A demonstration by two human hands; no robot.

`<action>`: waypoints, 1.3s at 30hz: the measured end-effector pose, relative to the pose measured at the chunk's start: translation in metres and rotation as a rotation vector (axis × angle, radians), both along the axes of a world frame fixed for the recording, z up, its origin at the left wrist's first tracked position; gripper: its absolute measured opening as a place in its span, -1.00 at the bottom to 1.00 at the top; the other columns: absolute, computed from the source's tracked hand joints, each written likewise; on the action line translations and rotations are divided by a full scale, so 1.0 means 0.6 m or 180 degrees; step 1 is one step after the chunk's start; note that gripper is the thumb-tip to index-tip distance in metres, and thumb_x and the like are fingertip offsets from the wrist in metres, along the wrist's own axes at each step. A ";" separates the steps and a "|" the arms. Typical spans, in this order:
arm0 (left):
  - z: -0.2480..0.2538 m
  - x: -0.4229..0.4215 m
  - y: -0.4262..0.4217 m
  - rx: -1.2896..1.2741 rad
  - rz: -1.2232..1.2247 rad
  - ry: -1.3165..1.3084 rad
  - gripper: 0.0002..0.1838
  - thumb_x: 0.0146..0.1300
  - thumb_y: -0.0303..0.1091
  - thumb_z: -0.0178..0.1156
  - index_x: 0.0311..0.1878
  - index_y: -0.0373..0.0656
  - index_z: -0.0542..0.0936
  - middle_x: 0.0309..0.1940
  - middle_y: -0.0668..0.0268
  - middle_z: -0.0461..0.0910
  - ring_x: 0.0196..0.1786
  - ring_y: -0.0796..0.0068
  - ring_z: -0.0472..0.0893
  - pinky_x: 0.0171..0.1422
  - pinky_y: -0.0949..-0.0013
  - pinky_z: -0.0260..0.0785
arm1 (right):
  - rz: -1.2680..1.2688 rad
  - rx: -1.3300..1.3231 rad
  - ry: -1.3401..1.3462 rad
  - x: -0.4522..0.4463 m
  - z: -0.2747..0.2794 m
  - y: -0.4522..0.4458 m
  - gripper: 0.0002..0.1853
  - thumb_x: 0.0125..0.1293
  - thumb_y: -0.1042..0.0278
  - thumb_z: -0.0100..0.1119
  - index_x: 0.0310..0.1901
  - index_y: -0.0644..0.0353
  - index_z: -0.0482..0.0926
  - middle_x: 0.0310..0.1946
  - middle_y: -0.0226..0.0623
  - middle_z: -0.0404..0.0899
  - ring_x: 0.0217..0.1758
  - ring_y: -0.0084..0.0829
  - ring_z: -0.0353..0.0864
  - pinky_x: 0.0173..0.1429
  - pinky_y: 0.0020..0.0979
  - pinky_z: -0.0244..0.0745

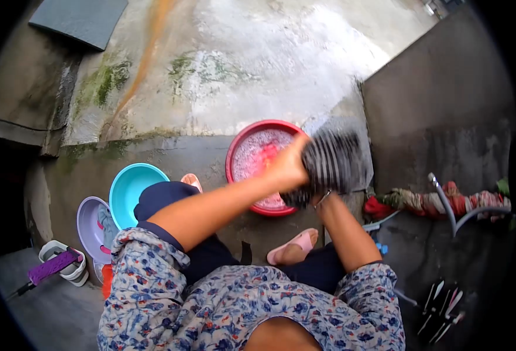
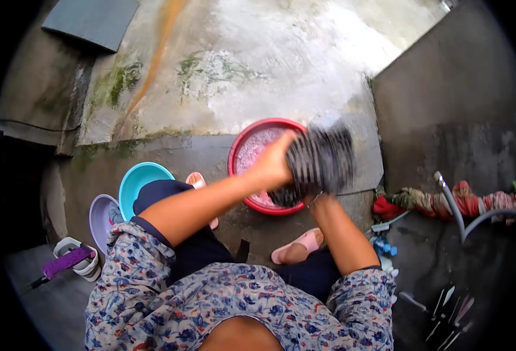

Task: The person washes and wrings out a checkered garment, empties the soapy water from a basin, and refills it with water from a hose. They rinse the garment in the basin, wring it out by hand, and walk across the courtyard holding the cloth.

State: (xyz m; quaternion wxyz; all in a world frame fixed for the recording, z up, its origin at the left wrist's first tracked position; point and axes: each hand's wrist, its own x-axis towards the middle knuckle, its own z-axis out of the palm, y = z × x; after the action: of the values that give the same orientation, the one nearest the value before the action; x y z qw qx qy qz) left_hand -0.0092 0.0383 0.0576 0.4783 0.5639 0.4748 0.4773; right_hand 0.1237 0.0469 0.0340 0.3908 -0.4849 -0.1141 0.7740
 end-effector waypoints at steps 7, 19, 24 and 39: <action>0.076 -0.102 0.063 -0.1882 0.1258 -0.3198 -0.56 0.01 -0.13 0.45 -0.22 -0.26 0.53 -0.44 0.21 0.59 -0.63 0.46 0.53 -0.59 0.45 0.50 | 0.0839 0.0693 0.0110 0.038 0.032 0.043 -0.11 0.27 -0.50 -0.37 0.27 0.21 0.30 0.22 -0.09 0.39 0.34 -0.22 0.31 0.38 -0.01 0.15; 0.086 -0.329 0.032 -0.0403 0.2509 -0.4382 -0.54 0.13 0.05 0.28 -0.03 -0.07 0.56 -0.03 0.14 0.58 0.03 0.04 0.56 0.19 -0.10 0.40 | 0.0448 -0.1177 -0.2041 0.175 -0.378 -0.134 -0.50 0.10 0.11 0.34 0.00 0.15 0.40 -0.18 -0.21 0.44 -0.29 -0.23 0.51 -0.42 -0.26 0.54; 0.085 -0.374 0.015 -0.0212 0.2945 -0.4288 -0.57 0.09 0.03 0.30 -0.11 -0.07 0.58 -0.14 0.20 0.60 -0.07 0.12 0.60 0.11 -0.05 0.46 | -0.0118 -0.0951 -0.1956 0.123 -0.468 -0.163 -0.26 0.13 0.08 0.30 0.28 0.02 0.14 0.11 -0.16 0.41 -0.01 -0.07 0.52 -0.14 -0.05 0.56; 0.052 -0.246 -0.042 -0.1719 0.1638 -0.2882 -0.71 0.05 -0.15 0.38 -0.28 -0.12 0.56 -0.51 0.27 0.58 -0.53 0.41 0.58 -0.43 0.33 0.52 | 0.0305 0.0956 -0.4976 0.194 -0.471 -0.077 -0.46 0.03 0.12 0.37 -0.02 0.29 0.50 -0.06 0.03 0.54 -0.02 -0.03 0.52 0.13 -0.16 0.39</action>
State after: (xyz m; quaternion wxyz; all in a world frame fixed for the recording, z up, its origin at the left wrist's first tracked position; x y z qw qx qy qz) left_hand -0.1566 0.0133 0.0887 0.6290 0.0286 0.4497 0.6335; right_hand 0.2403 0.0006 -0.2485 0.2251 -0.8241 -0.4790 0.2020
